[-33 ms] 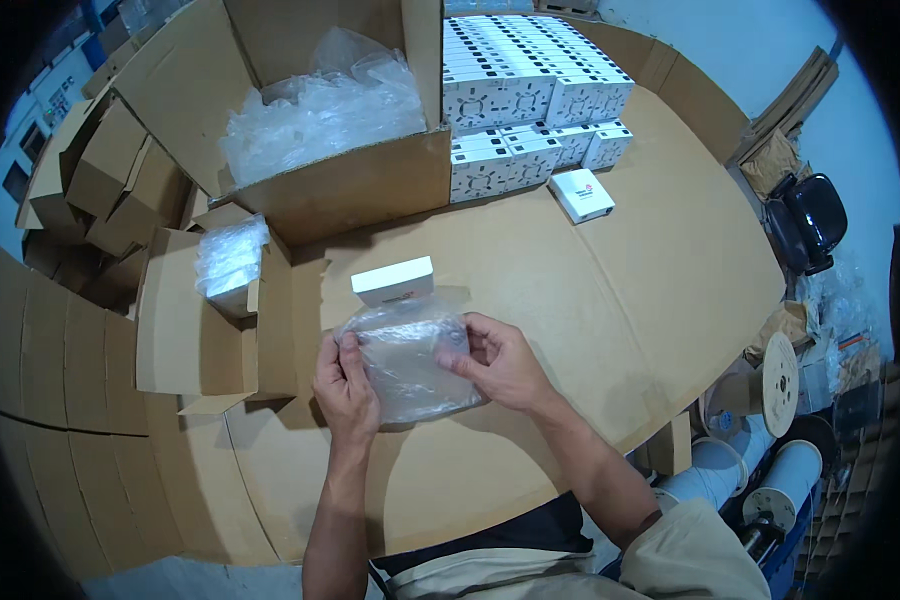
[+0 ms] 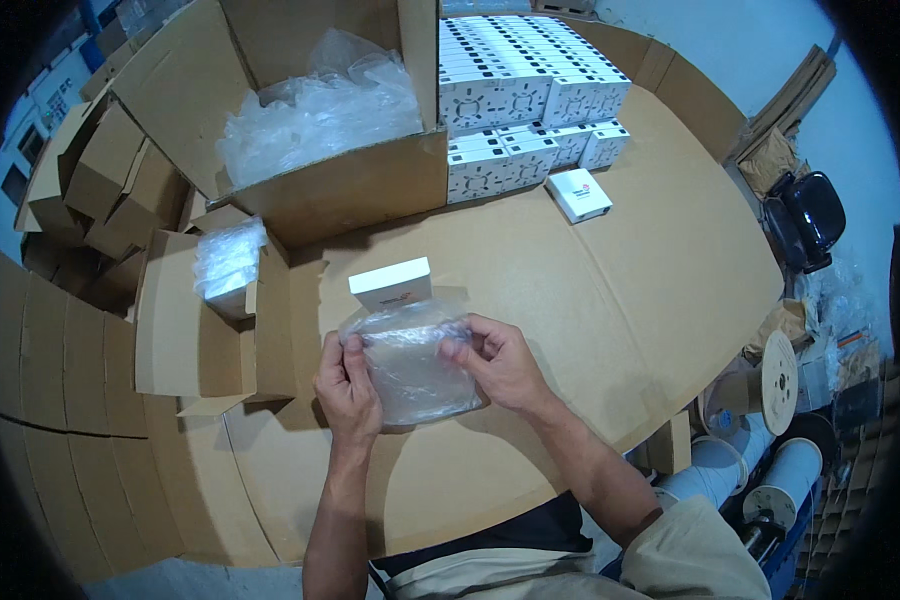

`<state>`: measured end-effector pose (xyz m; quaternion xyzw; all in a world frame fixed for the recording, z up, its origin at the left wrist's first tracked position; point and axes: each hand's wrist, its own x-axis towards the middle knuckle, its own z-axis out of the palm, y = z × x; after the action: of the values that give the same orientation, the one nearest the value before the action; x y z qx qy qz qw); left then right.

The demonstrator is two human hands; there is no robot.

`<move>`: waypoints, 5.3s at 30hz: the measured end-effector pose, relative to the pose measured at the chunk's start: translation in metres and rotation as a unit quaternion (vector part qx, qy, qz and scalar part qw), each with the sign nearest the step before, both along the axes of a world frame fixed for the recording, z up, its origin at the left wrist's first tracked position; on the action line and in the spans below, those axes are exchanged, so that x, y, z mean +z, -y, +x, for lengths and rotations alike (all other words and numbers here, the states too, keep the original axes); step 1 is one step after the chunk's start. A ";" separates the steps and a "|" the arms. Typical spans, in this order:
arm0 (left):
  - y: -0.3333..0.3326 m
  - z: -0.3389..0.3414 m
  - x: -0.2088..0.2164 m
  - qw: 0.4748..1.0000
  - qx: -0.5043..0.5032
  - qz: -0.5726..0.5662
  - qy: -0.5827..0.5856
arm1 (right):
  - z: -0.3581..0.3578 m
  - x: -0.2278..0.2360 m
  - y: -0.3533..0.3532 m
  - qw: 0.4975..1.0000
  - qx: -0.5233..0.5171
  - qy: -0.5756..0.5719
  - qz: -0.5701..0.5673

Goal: The recorder is putting small white boxes into plastic bags and then stacking them into larger cardboard shipping boxes on a warehouse table.

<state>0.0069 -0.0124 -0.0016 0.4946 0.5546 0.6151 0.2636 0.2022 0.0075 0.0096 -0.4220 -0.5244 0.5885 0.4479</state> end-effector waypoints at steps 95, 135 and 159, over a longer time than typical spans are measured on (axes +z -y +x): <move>0.010 0.010 0.008 0.991 -0.070 -0.097 0.067 | -0.012 0.046 -0.027 0.763 0.040 0.391 0.512; 0.009 -0.005 0.011 0.952 -0.226 -0.204 -0.040 | -0.006 0.044 -0.037 0.879 0.153 0.266 0.365; 0.008 -0.008 0.016 0.949 -0.215 -0.212 -0.093 | 0.015 0.029 -0.072 0.974 -0.076 -0.075 0.200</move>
<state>-0.0012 -0.0200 0.0146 0.5900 0.5746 0.3637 0.4354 0.2172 0.0792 0.0385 -0.3173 -0.5626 0.4661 0.6047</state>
